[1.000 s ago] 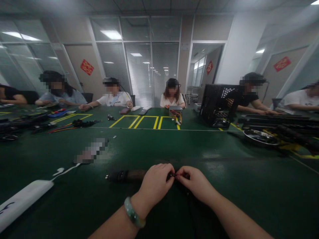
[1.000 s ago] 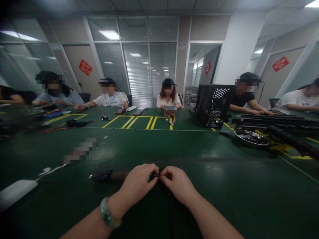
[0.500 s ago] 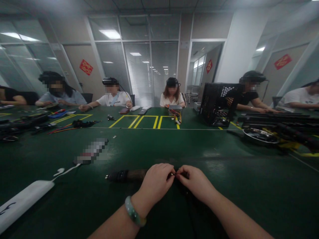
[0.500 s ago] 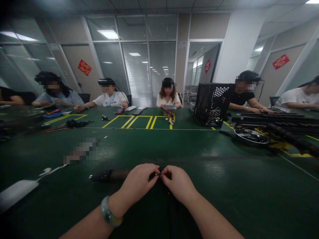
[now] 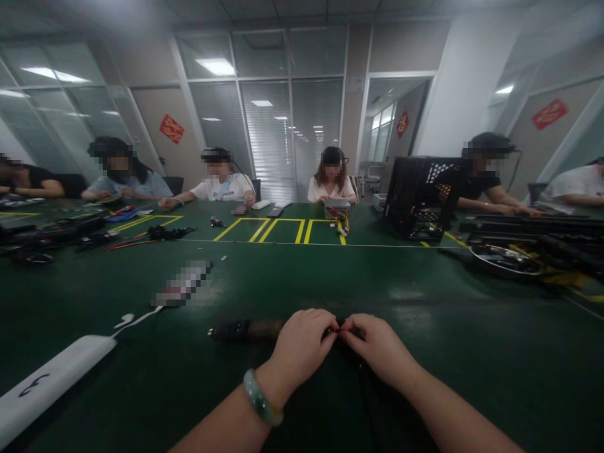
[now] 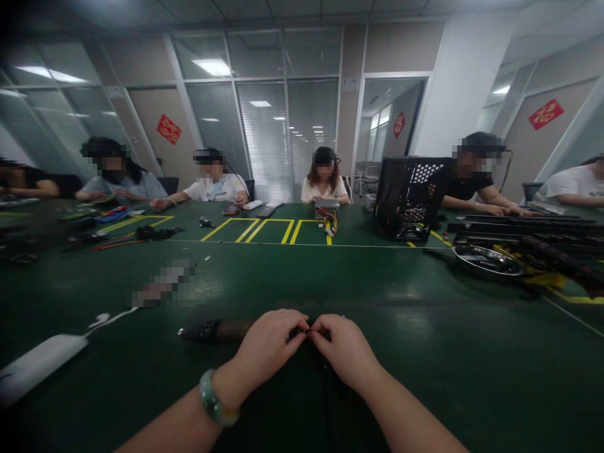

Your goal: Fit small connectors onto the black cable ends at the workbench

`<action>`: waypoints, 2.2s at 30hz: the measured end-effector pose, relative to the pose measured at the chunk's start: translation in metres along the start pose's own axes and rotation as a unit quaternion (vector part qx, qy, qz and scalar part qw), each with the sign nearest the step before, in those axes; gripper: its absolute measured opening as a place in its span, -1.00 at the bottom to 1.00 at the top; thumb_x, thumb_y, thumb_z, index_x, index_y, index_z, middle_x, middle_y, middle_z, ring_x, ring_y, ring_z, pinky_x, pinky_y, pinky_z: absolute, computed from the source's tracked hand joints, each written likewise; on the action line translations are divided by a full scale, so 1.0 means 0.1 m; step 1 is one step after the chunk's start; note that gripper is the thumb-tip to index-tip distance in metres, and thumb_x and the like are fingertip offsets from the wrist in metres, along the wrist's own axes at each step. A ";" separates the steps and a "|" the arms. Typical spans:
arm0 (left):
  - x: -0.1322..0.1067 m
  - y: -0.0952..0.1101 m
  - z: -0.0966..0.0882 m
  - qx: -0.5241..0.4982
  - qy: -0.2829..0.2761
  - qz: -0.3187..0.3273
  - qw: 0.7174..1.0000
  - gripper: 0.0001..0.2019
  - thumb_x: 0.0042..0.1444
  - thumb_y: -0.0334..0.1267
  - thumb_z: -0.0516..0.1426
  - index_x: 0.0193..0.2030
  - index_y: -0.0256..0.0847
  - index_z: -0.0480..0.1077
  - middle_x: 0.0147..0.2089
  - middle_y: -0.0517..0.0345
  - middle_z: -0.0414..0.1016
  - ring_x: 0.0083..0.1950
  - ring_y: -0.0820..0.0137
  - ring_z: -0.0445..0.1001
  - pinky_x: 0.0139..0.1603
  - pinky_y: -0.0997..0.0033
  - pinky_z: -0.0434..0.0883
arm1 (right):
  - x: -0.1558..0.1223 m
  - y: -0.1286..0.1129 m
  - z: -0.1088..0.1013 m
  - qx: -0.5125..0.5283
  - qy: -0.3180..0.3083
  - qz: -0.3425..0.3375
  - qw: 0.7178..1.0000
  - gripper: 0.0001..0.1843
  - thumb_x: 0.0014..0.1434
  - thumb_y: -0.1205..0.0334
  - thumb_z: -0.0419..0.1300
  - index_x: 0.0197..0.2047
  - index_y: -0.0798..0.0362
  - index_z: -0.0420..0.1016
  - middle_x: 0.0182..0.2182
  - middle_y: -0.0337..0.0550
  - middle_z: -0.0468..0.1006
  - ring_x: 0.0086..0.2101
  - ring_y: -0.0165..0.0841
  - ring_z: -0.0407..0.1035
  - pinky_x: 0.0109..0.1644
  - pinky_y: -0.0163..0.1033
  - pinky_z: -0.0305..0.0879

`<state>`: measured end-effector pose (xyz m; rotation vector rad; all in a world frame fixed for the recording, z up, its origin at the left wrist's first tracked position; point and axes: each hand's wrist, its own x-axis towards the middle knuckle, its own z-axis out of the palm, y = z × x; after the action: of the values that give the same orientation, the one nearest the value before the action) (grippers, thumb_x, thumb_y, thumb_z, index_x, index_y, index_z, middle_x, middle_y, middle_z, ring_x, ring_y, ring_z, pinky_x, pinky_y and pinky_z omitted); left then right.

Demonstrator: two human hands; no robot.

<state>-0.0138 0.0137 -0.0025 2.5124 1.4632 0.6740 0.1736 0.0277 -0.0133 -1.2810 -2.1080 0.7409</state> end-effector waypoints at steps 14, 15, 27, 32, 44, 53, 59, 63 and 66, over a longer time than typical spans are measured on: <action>-0.01 0.03 -0.01 0.007 -0.002 -0.017 1.000 -0.89 0.13 -0.33 0.11 -0.18 -0.12 0.36 -0.13 0.18 0.46 -0.09 0.32 0.41 0.02 0.27 0.29 | -0.02 0.04 0.04 0.050 -0.021 0.046 0.997 -0.85 0.16 0.22 0.11 -0.37 0.05 0.48 -0.44 -0.25 0.53 -0.42 -0.39 0.38 -0.37 -0.36 0.17; -0.01 0.03 -0.01 0.006 0.000 -0.015 1.000 -0.89 0.13 -0.33 0.11 -0.18 -0.13 0.35 -0.13 0.18 0.46 -0.09 0.32 0.41 0.02 0.26 0.29 | -0.02 0.04 0.03 0.049 -0.019 0.044 0.998 -0.85 0.15 0.22 0.11 -0.37 0.05 0.48 -0.44 -0.25 0.53 -0.41 -0.39 0.38 -0.36 -0.36 0.17; -0.02 0.04 -0.04 0.009 -0.008 -0.011 1.000 -0.91 0.19 -0.26 0.09 -0.17 -0.12 0.36 -0.16 0.20 0.45 -0.10 0.33 0.40 -0.03 0.30 0.29 | 0.00 0.09 0.05 0.090 -0.029 0.060 0.994 -0.86 0.16 0.21 0.13 -0.31 0.04 0.49 -0.40 -0.24 0.56 -0.39 -0.38 0.42 -0.36 -0.37 0.22; -0.02 0.06 -0.07 0.006 -0.005 -0.005 1.000 -0.92 0.20 -0.26 0.09 -0.17 -0.13 0.36 -0.17 0.20 0.46 -0.11 0.32 0.40 -0.04 0.28 0.28 | 0.00 0.09 0.05 0.098 -0.020 0.063 0.993 -0.87 0.15 0.22 0.14 -0.30 0.06 0.49 -0.41 -0.23 0.55 -0.39 -0.38 0.43 -0.36 -0.37 0.23; -0.02 0.06 -0.04 0.009 0.003 -0.001 1.000 -0.89 0.21 -0.32 0.03 -0.18 -0.13 0.37 -0.17 0.18 0.46 -0.11 0.33 0.41 -0.03 0.29 0.30 | 0.00 0.06 0.01 0.135 -0.037 0.068 0.988 -0.88 0.13 0.23 0.14 -0.31 0.07 0.47 -0.44 -0.25 0.52 -0.41 -0.40 0.40 -0.37 -0.37 0.24; -0.02 0.06 -0.05 0.005 0.003 -0.005 1.000 -0.89 0.13 -0.31 0.10 -0.19 -0.14 0.37 -0.16 0.17 0.47 -0.12 0.31 0.41 -0.03 0.27 0.31 | 0.02 0.09 0.03 0.131 -0.046 0.070 0.988 -0.88 0.14 0.22 0.14 -0.32 0.06 0.48 -0.43 -0.26 0.52 -0.41 -0.40 0.39 -0.37 -0.38 0.23; -0.01 0.06 -0.05 0.007 -0.001 -0.008 1.000 -0.90 0.16 -0.31 0.08 -0.19 -0.13 0.37 -0.15 0.17 0.47 -0.10 0.32 0.41 -0.02 0.27 0.31 | 0.02 0.10 0.03 0.118 -0.039 0.054 0.991 -0.90 0.13 0.25 0.15 -0.34 0.05 0.47 -0.44 -0.27 0.51 -0.40 -0.39 0.38 -0.34 -0.37 0.21; -0.01 0.05 -0.03 0.004 0.002 -0.007 1.000 -0.89 0.19 -0.30 0.06 -0.18 -0.15 0.38 -0.14 0.14 0.47 -0.09 0.31 0.41 -0.01 0.26 0.31 | 0.03 0.09 0.02 0.113 -0.043 0.060 0.991 -0.89 0.15 0.23 0.14 -0.33 0.04 0.47 -0.41 -0.27 0.52 -0.38 -0.39 0.39 -0.33 -0.37 0.22; -0.01 0.04 -0.02 -0.006 0.010 -0.005 1.000 -0.90 0.19 -0.31 0.06 -0.19 -0.14 0.38 -0.15 0.17 0.47 -0.10 0.32 0.41 0.00 0.26 0.30 | 0.02 0.10 0.03 0.109 -0.045 0.062 0.991 -0.89 0.16 0.22 0.14 -0.33 0.04 0.47 -0.41 -0.27 0.52 -0.38 -0.39 0.39 -0.34 -0.37 0.21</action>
<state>-0.0122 0.0107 -0.0003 2.4942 1.4736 0.7071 0.1767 0.0334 -0.0219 -1.2862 -1.9657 1.0702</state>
